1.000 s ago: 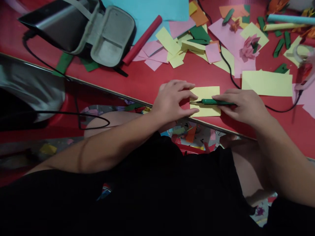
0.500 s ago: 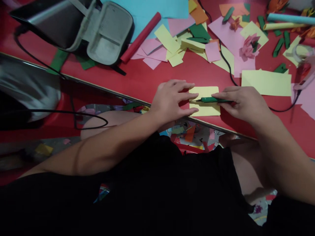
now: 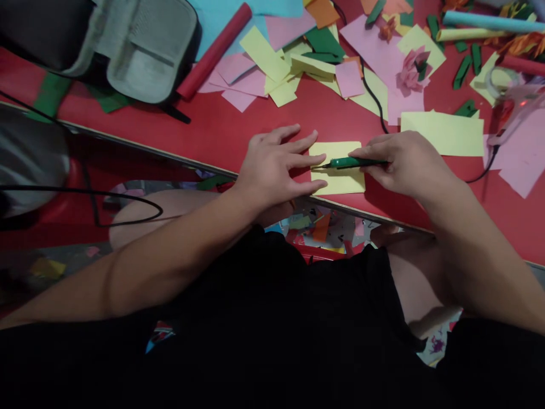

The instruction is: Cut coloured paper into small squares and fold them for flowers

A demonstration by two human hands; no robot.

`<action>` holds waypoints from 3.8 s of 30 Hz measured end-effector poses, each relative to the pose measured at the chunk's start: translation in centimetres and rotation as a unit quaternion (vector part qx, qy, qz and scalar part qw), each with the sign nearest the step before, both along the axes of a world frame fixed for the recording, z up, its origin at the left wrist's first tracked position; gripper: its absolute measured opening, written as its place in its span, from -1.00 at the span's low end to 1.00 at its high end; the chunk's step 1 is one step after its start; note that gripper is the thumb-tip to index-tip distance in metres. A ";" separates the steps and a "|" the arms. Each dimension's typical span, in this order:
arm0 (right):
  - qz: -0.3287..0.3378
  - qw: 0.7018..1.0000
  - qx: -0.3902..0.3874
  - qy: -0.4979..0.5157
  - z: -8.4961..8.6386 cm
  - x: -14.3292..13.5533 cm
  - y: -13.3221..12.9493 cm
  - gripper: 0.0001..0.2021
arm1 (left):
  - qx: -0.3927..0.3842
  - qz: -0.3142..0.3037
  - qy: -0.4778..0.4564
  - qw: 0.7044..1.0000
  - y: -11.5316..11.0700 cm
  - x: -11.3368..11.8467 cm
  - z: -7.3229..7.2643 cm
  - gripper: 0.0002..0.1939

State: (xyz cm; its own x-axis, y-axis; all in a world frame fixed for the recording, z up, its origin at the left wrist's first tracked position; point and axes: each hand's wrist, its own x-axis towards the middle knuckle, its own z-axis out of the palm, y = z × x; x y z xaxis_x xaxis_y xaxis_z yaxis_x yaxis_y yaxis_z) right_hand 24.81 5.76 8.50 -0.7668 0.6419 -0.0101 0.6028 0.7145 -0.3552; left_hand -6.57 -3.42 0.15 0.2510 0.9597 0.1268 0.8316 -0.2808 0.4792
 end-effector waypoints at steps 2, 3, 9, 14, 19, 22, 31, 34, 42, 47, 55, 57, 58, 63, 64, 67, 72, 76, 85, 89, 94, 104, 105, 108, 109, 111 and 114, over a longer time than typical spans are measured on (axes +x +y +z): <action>-0.004 1.000 0.003 -0.004 0.0 0.2 0.0 -0.59 | 0.001 -0.002 -0.006 1.000 -0.1 0.0 0.2 -0.51; -0.007 1.000 0.006 -0.008 0.0 0.3 -0.1 -0.60 | 0.000 -0.003 -0.012 1.000 -0.1 -0.1 0.2 -0.50; -0.008 1.000 0.015 -0.004 -0.3 1.2 -0.3 -0.65 | -0.014 0.000 -0.030 0.999 -0.1 -0.2 0.1 -0.40; -0.013 1.000 0.003 -0.009 0.5 2.0 -0.3 -0.68 | -0.034 -0.001 -0.047 0.998 0.1 -0.1 -0.1 -0.23; -0.025 0.999 -0.015 -0.016 1.3 2.9 -0.2 -0.70 | -0.023 0.007 -0.055 0.998 0.1 0.0 -0.3 -0.22; -0.032 0.999 -0.027 -0.010 1.3 3.5 0.1 -0.70 | -0.029 0.005 -0.052 0.998 0.1 -0.1 -0.2 -0.24; -0.023 0.998 -0.051 0.011 1.2 5.1 0.6 -0.73 | -0.041 0.009 -0.067 0.997 0.4 -0.4 -0.9 -0.26; -0.026 0.998 -0.057 0.007 1.0 5.6 1.1 -0.78 | -0.037 0.005 -0.068 0.997 0.3 -0.3 -0.9 -0.34; -0.007 0.998 -0.053 0.014 1.5 6.7 1.7 -0.81 | -0.005 0.002 -0.078 0.997 0.0 -0.1 -0.4 -0.35; -0.014 0.998 -0.057 0.015 1.2 7.8 2.3 -0.79 | -0.009 0.010 -0.076 0.997 0.0 -0.1 -0.5 -0.40; -0.056 0.996 -0.073 0.001 1.2 10.0 1.8 -0.74 | -0.035 0.016 -0.085 0.996 0.3 0.0 -1.0 -0.15; -0.061 0.996 -0.069 0.016 1.1 10.9 1.6 -0.76 | -0.034 0.016 -0.085 0.996 0.4 0.0 -1.2 -0.15; -0.071 0.995 -0.063 0.027 1.0 11.3 1.4 -0.78 | -0.034 0.015 -0.085 0.996 0.4 0.0 -1.2 -0.15; -0.157 0.986 -0.019 0.045 0.3 13.1 -1.3 -0.78 | -0.019 0.016 -0.078 0.997 -0.1 0.3 -0.7 -0.33; -0.163 0.986 -0.010 0.037 0.1 13.4 -2.0 -0.77 | -0.010 0.012 -0.071 0.997 -0.2 0.3 -0.5 -0.40; -0.155 0.987 0.029 0.019 -0.9 14.0 -4.0 -0.67 | 0.013 0.000 -0.046 0.999 -0.4 0.4 0.2 -0.39; -0.149 0.980 0.131 0.011 -2.3 10.5 -6.6 -0.56 | -0.023 0.014 -0.025 0.999 1.2 0.6 2.4 -0.24; -0.105 0.986 0.121 -0.032 -3.3 2.5 -8.3 -0.62 | -0.086 0.015 0.025 0.996 3.5 1.6 4.8 -0.36; -0.016 0.985 0.172 -0.013 -6.0 -2.2 -9.6 -0.75 | -0.189 -0.028 0.029 0.981 5.3 3.5 6.3 -0.61; -0.010 0.982 0.189 0.006 -6.8 -1.5 -9.7 -0.73 | -0.173 -0.015 -0.074 0.982 5.0 3.6 5.7 -0.71; -0.007 0.983 0.181 0.038 -7.4 -0.8 -9.5 -0.65 | -0.221 -0.002 -0.154 0.963 4.9 3.8 4.9 -0.57; -0.024 0.982 0.175 0.071 -8.4 0.8 -8.0 -0.67 | -0.188 -0.064 -0.075 0.977 3.6 3.9 4.8 -0.73; -0.019 0.980 0.185 0.074 -8.2 0.9 -7.8 -0.68 | -0.186 -0.070 -0.100 0.975 3.6 3.8 4.4 -0.81; 0.012 0.971 0.226 0.081 -6.9 1.4 -6.7 -0.68 | -0.227 -0.093 -0.260 0.934 4.1 3.2 3.2 -0.81; 0.025 0.967 0.239 0.085 -6.3 1.5 -6.2 -0.67 | -0.256 -0.098 -0.326 0.905 4.3 2.9 2.8 -0.76; 0.055 0.960 0.259 0.094 -5.0 1.6 -5.1 -0.67 | -0.313 -0.102 -0.436 0.838 4.6 2.3 2.4 -0.72; 0.086 0.952 0.279 0.086 -3.6 1.1 -3.6 -0.72 | -0.356 -0.066 -0.511 0.780 4.6 1.7 2.3 -0.70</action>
State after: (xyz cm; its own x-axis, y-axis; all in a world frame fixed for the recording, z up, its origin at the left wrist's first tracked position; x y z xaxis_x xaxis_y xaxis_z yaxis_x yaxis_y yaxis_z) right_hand 25.90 2.18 4.94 -0.8207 0.3747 0.4313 0.4267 0.9040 0.0265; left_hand -4.89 1.17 2.46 0.4703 0.8524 -0.2287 -0.0998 0.3088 0.9459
